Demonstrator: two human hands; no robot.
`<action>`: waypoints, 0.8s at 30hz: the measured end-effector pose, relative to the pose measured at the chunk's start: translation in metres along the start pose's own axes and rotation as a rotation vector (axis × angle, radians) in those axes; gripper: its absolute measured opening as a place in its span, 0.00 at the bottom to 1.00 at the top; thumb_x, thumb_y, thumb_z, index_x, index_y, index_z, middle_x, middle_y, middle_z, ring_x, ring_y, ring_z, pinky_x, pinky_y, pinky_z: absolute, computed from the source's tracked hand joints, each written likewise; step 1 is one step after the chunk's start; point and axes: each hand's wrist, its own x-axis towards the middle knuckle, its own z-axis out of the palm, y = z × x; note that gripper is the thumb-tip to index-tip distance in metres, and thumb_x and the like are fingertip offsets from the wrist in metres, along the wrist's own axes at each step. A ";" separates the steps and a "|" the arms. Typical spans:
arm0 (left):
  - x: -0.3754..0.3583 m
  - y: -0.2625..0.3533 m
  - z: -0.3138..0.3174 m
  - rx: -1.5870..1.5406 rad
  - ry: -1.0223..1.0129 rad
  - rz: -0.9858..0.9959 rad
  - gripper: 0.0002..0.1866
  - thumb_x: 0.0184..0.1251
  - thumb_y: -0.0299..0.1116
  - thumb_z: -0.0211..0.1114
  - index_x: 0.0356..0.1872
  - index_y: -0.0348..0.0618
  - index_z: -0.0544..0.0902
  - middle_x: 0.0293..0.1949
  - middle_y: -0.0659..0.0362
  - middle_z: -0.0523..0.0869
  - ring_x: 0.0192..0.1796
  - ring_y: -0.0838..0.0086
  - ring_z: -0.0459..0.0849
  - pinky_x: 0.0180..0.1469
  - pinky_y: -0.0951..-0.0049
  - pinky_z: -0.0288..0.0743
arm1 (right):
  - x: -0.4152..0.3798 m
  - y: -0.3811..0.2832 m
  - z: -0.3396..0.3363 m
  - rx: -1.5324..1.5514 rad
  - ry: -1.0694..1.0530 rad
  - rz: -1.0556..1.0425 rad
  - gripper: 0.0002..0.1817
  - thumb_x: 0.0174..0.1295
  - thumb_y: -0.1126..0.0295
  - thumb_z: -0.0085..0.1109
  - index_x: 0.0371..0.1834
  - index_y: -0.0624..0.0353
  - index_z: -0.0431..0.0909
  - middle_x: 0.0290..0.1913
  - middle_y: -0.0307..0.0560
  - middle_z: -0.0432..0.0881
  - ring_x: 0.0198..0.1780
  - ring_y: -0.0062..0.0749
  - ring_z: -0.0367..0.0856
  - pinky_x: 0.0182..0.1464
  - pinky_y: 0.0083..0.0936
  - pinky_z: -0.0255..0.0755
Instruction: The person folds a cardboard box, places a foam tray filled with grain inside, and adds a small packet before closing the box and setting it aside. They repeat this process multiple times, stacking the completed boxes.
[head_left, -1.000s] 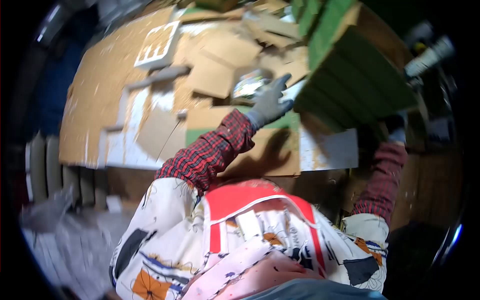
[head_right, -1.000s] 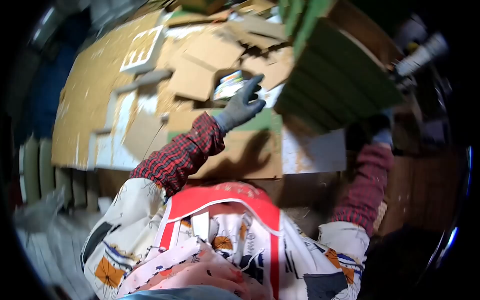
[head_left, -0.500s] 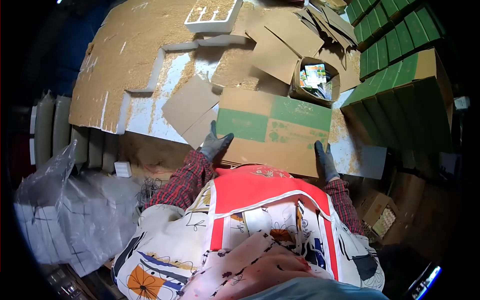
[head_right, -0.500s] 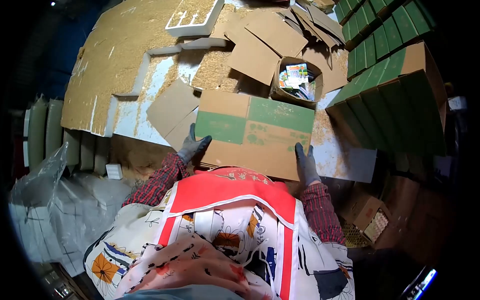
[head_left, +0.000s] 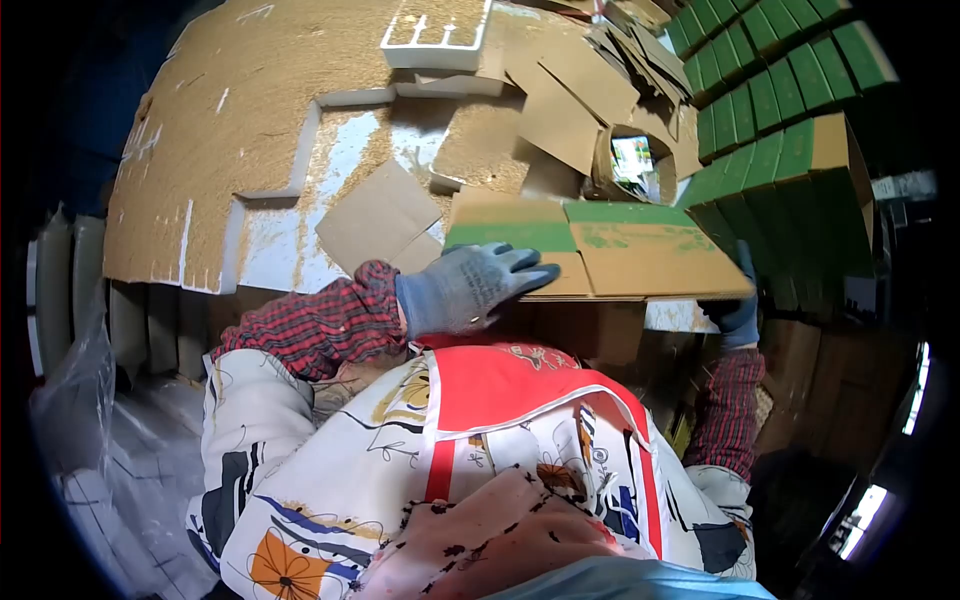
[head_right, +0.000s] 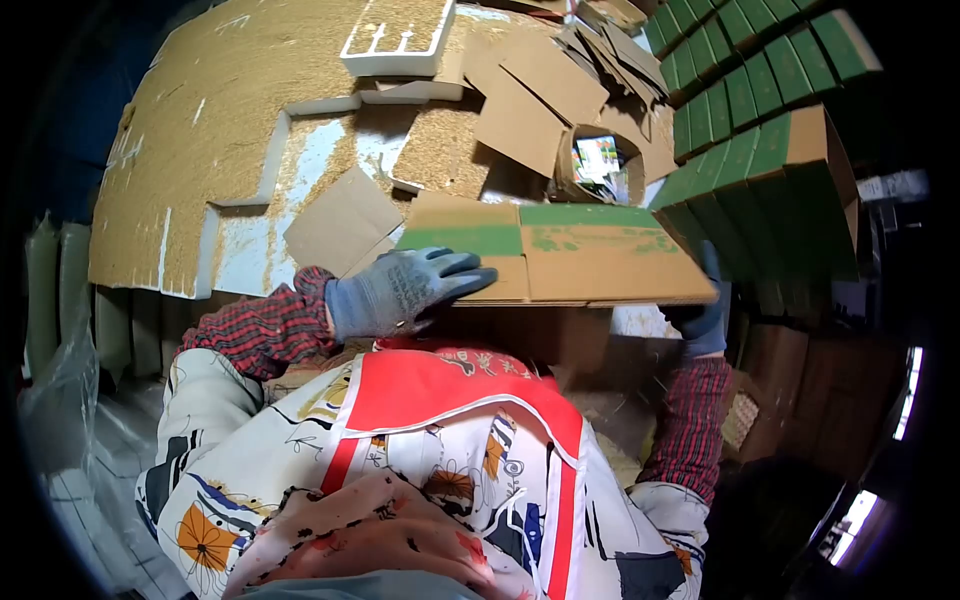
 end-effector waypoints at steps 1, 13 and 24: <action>-0.003 0.009 -0.017 -0.091 -0.049 -0.023 0.40 0.66 0.55 0.64 0.73 0.46 0.64 0.69 0.46 0.69 0.68 0.50 0.71 0.65 0.52 0.71 | -0.001 -0.029 0.041 0.660 0.026 0.327 0.30 0.75 0.48 0.46 0.74 0.52 0.63 0.59 0.52 0.79 0.62 0.44 0.77 0.64 0.49 0.72; 0.013 0.008 0.030 -1.409 0.557 0.012 0.30 0.71 0.38 0.62 0.71 0.39 0.68 0.67 0.56 0.75 0.68 0.70 0.72 0.70 0.68 0.64 | -0.007 0.017 0.134 -0.545 0.190 -0.527 0.41 0.70 0.60 0.56 0.79 0.68 0.49 0.77 0.54 0.58 0.73 0.37 0.61 0.72 0.31 0.59; 0.093 0.031 0.041 0.154 0.584 0.302 0.28 0.69 0.50 0.60 0.68 0.55 0.73 0.74 0.48 0.64 0.75 0.46 0.59 0.74 0.41 0.53 | -0.021 0.007 0.101 -0.621 -0.572 -0.296 0.29 0.69 0.60 0.53 0.71 0.63 0.69 0.72 0.55 0.68 0.76 0.43 0.61 0.74 0.38 0.57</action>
